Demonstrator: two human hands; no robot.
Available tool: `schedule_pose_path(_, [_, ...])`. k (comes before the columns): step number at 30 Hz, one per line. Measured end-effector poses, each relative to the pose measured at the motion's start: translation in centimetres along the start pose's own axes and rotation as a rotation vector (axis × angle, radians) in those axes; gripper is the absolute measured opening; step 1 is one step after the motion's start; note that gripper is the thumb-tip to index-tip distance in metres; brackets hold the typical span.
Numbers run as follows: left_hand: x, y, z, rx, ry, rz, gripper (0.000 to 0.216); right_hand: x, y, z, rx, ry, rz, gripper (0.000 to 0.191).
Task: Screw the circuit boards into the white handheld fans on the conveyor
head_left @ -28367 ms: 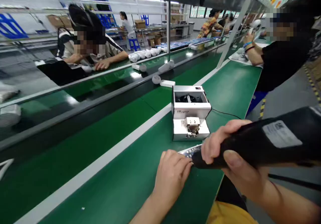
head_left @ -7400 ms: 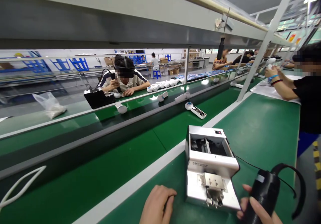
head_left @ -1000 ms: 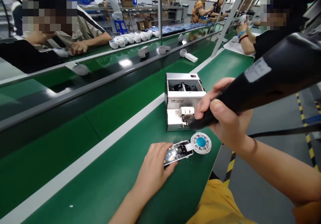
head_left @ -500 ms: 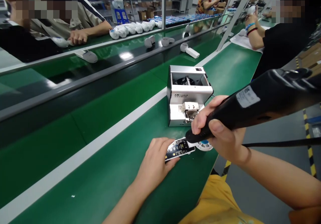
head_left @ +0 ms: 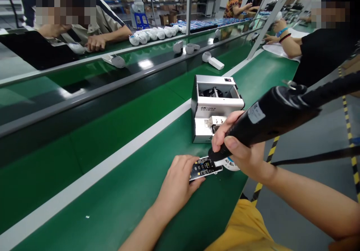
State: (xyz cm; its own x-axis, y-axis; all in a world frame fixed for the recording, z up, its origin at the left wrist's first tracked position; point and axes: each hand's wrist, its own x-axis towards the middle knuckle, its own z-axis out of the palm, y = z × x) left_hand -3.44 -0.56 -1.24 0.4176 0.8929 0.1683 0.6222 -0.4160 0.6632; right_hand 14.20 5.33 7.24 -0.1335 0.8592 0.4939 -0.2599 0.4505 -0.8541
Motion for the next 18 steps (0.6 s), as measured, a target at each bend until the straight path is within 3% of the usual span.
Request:
schedule_pose_path(4, [0.1, -0.1, 0.0, 0.016, 0.002, 0.003, 0.048, 0.5, -1.1, -0.2, -0.052, -0.003, -0.005, 0.028])
schedule_pose_path(10, [0.1, -0.3, 0.2, 0.041, -0.01, -0.019, 0.049, 3.8, -4.5, -0.6, -0.07, 0.28, -0.199, 0.029])
schedule_pose_path(14, [0.0, -0.5, 0.1, 0.052, -0.002, -0.009, 0.047, 4.8, -3.3, -0.9, -0.113, 0.257, -0.298, 0.022])
schedule_pose_path(18, [-0.1, -0.6, 0.1, 0.059, 0.007, 0.012, 0.047, 4.5, -2.3, -1.1, -0.148, 0.216, -0.303, 0.016])
